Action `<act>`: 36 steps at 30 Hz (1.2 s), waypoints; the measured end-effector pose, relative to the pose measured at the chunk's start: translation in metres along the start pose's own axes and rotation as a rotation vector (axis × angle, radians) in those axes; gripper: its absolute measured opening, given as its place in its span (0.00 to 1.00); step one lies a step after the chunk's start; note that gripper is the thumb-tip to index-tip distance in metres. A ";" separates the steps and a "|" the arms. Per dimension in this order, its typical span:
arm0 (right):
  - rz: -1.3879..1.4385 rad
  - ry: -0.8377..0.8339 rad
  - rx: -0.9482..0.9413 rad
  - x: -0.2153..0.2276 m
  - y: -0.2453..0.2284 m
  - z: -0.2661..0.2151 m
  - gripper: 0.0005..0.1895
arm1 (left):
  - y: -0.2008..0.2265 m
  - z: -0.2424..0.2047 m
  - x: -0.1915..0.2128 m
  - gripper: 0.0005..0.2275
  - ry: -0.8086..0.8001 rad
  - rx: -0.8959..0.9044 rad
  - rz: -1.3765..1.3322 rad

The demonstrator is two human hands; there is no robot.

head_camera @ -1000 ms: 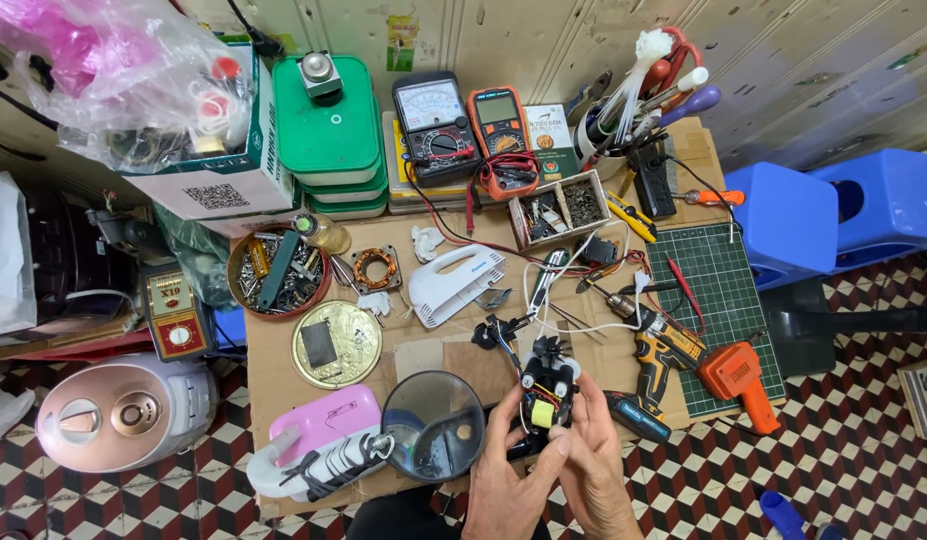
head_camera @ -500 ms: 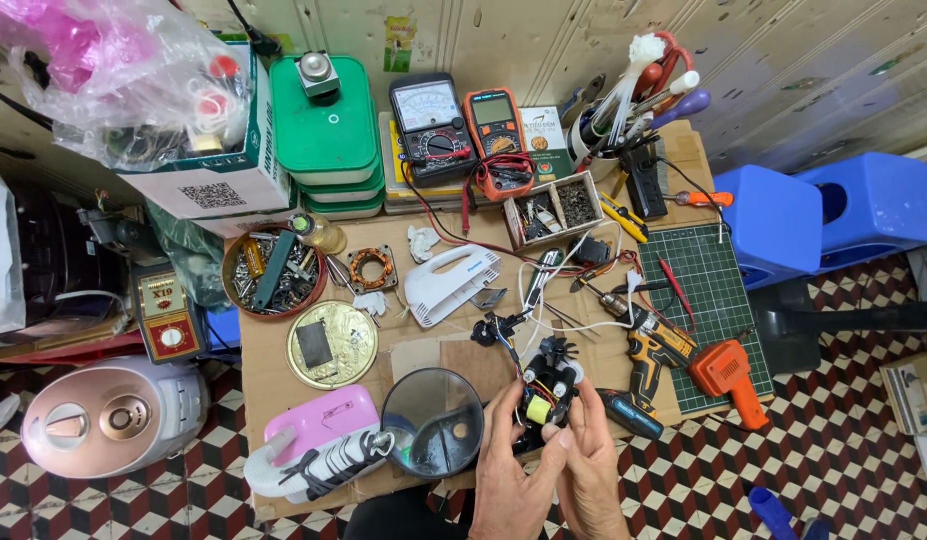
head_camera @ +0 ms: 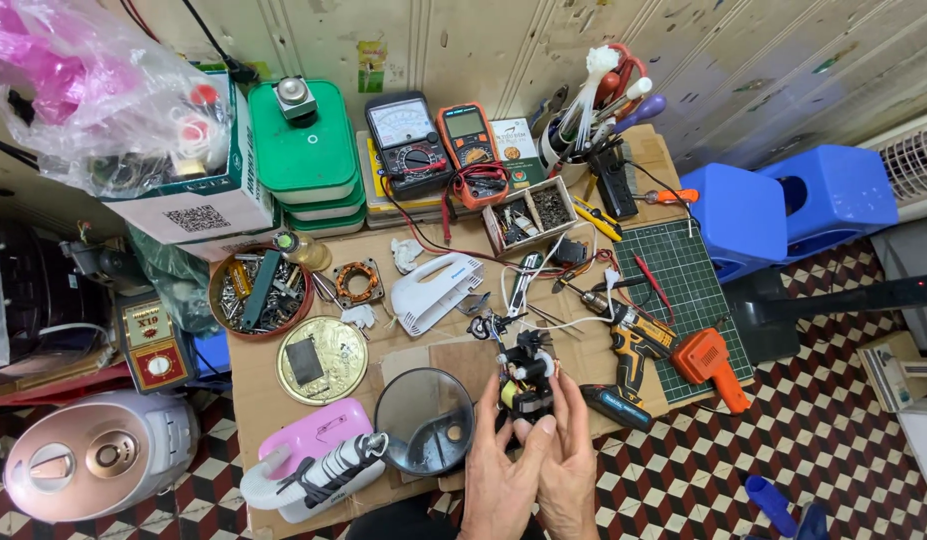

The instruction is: Inspecting and repairing an electronic assembly from an appliance on a workbench.

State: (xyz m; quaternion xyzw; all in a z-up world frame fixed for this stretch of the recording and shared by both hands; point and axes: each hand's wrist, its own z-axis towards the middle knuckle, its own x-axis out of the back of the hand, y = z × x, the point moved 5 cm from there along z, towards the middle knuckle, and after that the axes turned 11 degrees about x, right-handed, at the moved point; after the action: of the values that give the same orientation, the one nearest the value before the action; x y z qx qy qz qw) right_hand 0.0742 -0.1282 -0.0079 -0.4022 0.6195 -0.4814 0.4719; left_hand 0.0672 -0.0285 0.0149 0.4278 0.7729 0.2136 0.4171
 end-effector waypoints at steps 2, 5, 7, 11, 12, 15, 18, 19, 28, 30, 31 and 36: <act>-0.001 -0.020 0.019 0.008 0.010 -0.005 0.42 | -0.001 0.005 0.004 0.36 0.014 0.018 0.039; -0.049 -0.091 0.093 0.014 0.015 -0.009 0.40 | -0.001 0.007 0.007 0.37 0.074 0.036 0.166; -0.096 -0.133 0.152 0.011 0.008 -0.012 0.39 | -0.001 0.007 0.009 0.37 0.112 0.036 0.257; -0.134 -0.144 0.099 0.007 -0.011 -0.012 0.40 | 0.006 0.009 0.005 0.38 0.152 0.104 0.250; -0.178 -0.188 0.097 0.005 -0.014 -0.013 0.42 | 0.010 0.007 0.006 0.38 0.184 0.155 0.260; -0.207 -0.178 0.086 0.004 -0.023 -0.010 0.41 | -0.001 0.011 0.003 0.34 0.129 0.184 0.047; -0.205 -0.251 0.060 0.003 -0.030 -0.006 0.42 | -0.016 0.022 0.010 0.31 0.098 0.147 -0.088; -0.205 -0.268 0.058 0.006 -0.029 -0.002 0.42 | -0.014 0.022 0.012 0.31 0.109 0.140 -0.098; -0.067 -0.570 -0.044 0.016 -0.029 0.049 0.42 | -0.016 0.020 0.026 0.26 0.237 0.213 -0.224; -0.195 -0.595 -0.094 0.019 -0.033 0.061 0.39 | -0.015 0.020 0.024 0.23 0.186 0.112 -0.389; -0.187 -0.621 -0.110 0.025 -0.031 0.065 0.39 | -0.021 0.021 0.025 0.23 0.215 0.103 -0.399; -0.294 -0.774 -0.018 0.039 -0.022 0.090 0.33 | -0.024 0.026 0.023 0.18 0.231 0.053 -0.536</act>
State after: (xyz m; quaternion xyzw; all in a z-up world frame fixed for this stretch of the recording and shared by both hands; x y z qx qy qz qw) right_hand 0.1536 -0.1900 -0.0020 -0.6419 0.3366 -0.3513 0.5927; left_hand 0.0710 -0.0227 -0.0271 0.1920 0.9060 0.1230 0.3567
